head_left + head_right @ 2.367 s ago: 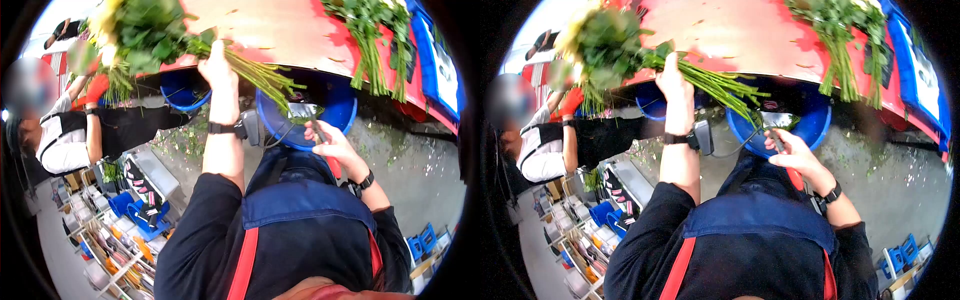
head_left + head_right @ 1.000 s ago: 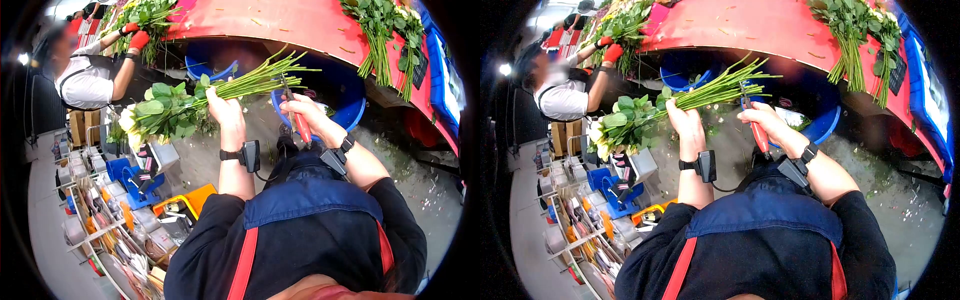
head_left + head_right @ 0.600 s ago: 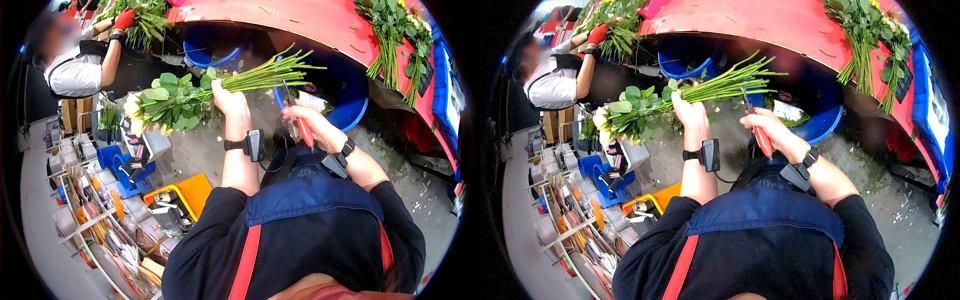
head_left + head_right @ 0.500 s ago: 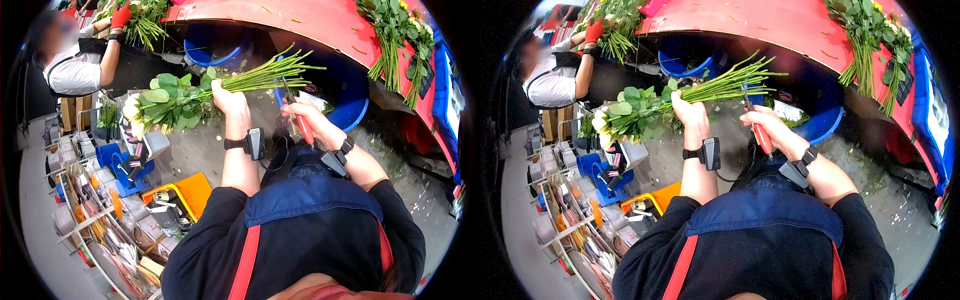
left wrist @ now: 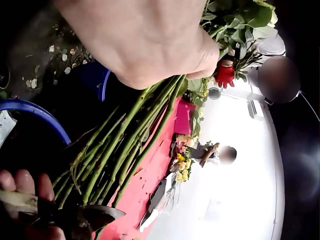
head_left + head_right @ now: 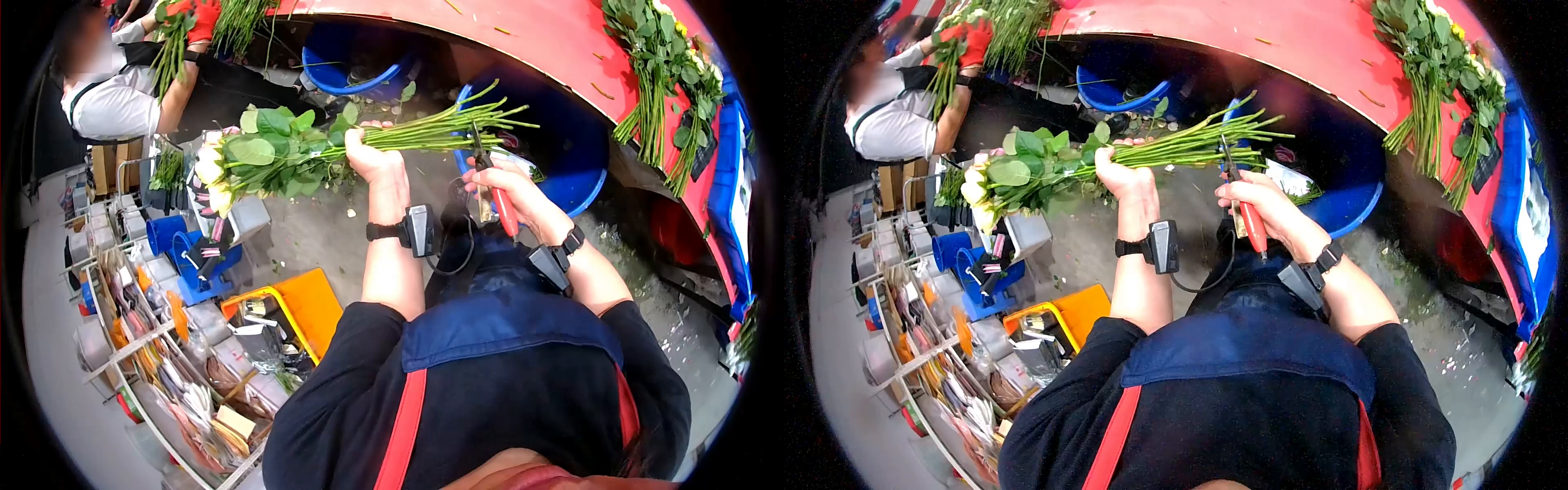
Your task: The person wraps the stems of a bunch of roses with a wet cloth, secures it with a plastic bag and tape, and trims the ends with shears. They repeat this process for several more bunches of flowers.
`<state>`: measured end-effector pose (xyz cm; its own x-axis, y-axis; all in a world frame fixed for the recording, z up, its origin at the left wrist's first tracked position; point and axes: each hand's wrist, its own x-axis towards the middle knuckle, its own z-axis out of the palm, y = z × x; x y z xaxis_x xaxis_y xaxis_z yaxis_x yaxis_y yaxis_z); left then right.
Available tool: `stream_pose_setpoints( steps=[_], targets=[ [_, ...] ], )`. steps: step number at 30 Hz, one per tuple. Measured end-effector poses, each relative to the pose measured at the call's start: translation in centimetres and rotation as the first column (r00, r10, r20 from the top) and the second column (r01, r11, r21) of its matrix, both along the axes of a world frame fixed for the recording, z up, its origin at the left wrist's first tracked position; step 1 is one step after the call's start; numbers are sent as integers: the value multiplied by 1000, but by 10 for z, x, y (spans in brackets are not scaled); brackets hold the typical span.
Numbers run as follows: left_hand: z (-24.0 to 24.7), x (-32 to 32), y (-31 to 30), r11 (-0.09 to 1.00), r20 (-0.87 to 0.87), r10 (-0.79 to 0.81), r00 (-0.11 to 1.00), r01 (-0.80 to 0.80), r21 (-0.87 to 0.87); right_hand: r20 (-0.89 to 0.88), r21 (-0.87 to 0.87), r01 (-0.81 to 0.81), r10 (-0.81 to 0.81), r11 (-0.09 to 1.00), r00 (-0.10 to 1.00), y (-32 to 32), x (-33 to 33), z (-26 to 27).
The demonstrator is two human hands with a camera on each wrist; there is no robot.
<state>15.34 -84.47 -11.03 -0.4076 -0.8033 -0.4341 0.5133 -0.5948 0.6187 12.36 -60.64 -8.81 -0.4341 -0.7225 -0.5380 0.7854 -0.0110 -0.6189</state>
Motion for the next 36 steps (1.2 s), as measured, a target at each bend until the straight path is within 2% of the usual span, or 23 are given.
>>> stream_pose_setpoints(
  steps=[2,3,4,6,11,13,17,19,21,25,29,32,35,36],
  targets=[
    [-4,-3,-6,1000,-17,7,1000,-7,18,21,17,-9,9,1000,1000,0,0,1],
    [9,-8,0,1000,3,7,1000,-7,5,15,18,-126,126,992,992,2,-2,-3],
    [7,-8,0,1000,-7,-6,1000,6,5,-42,9,-97,97,995,994,-3,3,-3],
    [5,-9,-1,1000,-23,-31,999,31,5,84,-3,-59,59,998,995,-6,0,-6],
    [3,-20,-6,1000,-16,13,1000,-13,-13,50,10,-44,43,999,998,0,2,-2],
    [6,-21,-4,999,9,-20,1000,21,-26,7,17,-12,12,1000,1000,1,-1,1],
    [-19,-11,-16,990,-18,-139,990,138,-22,92,53,-27,22,998,996,-7,-12,-4],
    [-16,-15,-13,987,-34,-157,987,156,-26,21,43,27,-28,999,999,-9,-6,-14],
    [-8,-21,-8,989,-23,-146,989,146,-10,-23,30,123,-122,992,992,-15,0,-13],
    [-17,-25,-8,994,69,-102,992,105,-43,21,127,150,-154,980,988,-18,2,-27],
    [-26,-28,-9,998,164,-27,986,37,-57,66,223,61,-77,973,995,-15,-1,-33],
    [-32,-33,-18,1000,203,21,979,-21,-2,32,178,13,-19,984,999,-6,-5,-34],
    [-21,-40,-14,996,187,63,980,-75,54,100,103,54,-64,993,993,6,0,-33],
    [-12,-44,-11,993,174,79,982,-92,68,109,79,26,-35,997,993,9,-1,-39]
  ],
)
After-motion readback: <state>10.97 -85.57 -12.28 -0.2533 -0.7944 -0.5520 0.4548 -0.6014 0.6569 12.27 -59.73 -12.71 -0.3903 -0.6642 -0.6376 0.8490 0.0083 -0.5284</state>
